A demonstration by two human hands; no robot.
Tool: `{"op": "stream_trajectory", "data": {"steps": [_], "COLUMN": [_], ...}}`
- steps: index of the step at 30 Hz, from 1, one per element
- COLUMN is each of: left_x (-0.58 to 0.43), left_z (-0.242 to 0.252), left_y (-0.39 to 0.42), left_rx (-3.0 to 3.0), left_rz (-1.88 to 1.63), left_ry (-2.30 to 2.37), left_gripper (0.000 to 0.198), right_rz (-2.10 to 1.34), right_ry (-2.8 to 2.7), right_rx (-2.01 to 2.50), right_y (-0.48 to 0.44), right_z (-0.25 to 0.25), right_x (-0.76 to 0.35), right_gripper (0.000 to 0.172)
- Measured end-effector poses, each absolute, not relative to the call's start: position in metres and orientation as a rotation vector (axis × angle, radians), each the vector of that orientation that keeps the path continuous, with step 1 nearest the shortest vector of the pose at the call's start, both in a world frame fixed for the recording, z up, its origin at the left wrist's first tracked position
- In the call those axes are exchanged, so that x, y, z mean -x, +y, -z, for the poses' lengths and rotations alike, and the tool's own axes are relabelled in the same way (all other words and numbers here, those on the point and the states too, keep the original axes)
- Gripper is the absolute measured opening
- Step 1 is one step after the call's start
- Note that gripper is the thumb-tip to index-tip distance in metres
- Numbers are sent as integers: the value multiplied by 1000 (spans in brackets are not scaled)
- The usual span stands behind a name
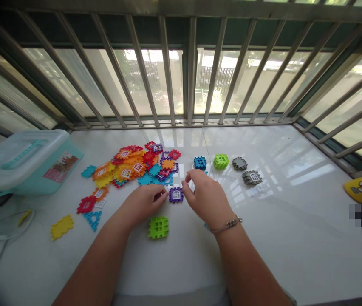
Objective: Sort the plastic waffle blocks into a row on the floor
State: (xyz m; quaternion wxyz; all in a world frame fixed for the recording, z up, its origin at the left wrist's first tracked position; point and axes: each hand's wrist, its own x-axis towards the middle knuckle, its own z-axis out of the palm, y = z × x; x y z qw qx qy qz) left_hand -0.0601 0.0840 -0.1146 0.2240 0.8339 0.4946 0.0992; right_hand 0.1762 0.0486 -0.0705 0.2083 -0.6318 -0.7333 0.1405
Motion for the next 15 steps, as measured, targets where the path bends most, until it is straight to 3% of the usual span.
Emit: {"op": "stream_trajectory", "data": {"steps": [8, 15], "left_x": [62, 63], "left_z": [108, 117], "left_y": [81, 84], "left_rx": [-2327, -2277], "left_rz": [-446, -638], "left_ry": [1378, 1350], "left_gripper": [33, 32], "right_rz": [-104, -186], "right_ry": [-2174, -1954], "right_rx": [1510, 1436], "right_y": [69, 19], "right_z": [109, 38], "right_x": [-148, -128], "right_gripper": [16, 13]}}
